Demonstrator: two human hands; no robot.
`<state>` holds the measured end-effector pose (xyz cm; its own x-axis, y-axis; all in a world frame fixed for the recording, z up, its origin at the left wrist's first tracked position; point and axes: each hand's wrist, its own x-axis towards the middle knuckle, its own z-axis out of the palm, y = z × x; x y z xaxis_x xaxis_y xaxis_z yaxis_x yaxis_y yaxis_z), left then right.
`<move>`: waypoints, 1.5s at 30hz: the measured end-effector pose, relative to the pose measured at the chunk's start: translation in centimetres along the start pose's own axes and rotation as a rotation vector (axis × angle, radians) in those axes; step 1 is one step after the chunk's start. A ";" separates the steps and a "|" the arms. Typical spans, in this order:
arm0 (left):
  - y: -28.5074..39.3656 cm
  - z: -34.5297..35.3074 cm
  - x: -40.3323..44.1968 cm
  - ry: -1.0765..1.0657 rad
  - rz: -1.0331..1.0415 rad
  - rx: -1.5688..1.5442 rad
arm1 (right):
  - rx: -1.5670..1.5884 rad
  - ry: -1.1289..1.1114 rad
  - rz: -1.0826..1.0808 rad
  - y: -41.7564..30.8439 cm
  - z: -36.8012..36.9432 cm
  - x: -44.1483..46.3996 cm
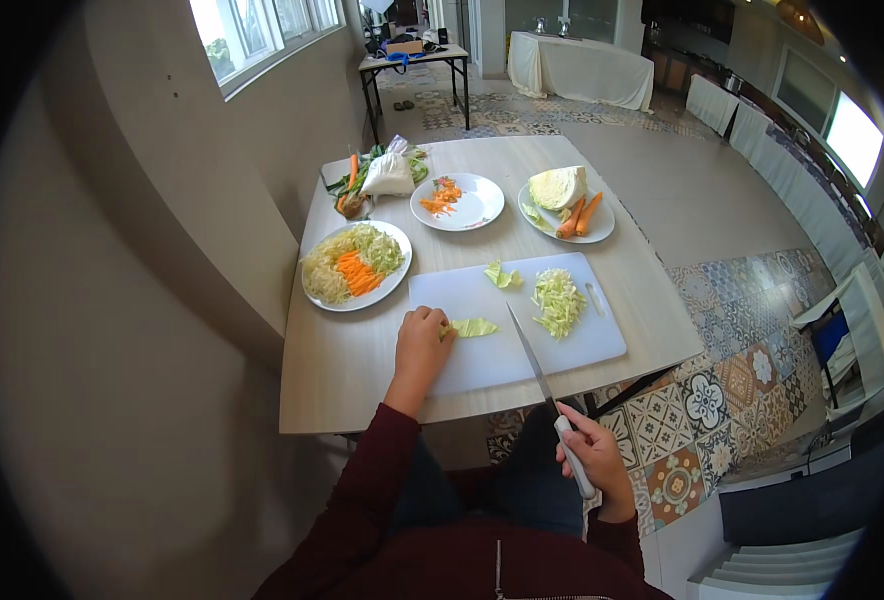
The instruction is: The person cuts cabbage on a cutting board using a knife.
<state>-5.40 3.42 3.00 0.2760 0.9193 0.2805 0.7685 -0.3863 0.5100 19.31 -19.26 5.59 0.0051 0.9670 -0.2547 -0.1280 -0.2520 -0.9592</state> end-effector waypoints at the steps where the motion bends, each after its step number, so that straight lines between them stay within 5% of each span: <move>1: 0.2 0.0 -0.2 0.046 0.003 0.009 | 0.007 0.001 0.004 0.0 0.1 -0.1; 6: 1.5 -0.4 -0.9 0.180 -0.109 -0.149 | -0.009 -0.002 -0.004 0.1 -0.3 -0.3; 9: 1.0 0.1 -0.9 0.193 -0.001 -0.142 | -0.026 -0.008 0.010 0.1 -0.2 -0.3; 12: 1.4 -0.2 -1.1 0.116 -0.026 -0.093 | -0.015 -0.031 0.015 0.0 0.1 -0.2; 15: 1.8 -0.4 -1.5 0.329 0.130 0.167 | -0.005 -0.055 -0.008 0.2 0.7 -0.1; 21: 1.3 1.7 -1.4 0.141 0.355 -0.005 | -0.262 -0.042 -0.021 -0.3 1.9 0.2; 35: 2.3 3.6 -2.9 0.090 0.275 0.077 | -0.825 0.072 -0.359 -2.2 4.9 0.4; 45: 2.4 3.5 -3.0 0.098 0.275 0.079 | -0.916 0.047 -0.284 -2.3 5.7 3.1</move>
<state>-2.39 -0.01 0.55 0.4255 0.7681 0.4786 0.7164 -0.6090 0.3405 13.92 -15.43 7.72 -0.0410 0.9990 0.0164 0.7092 0.0407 -0.7038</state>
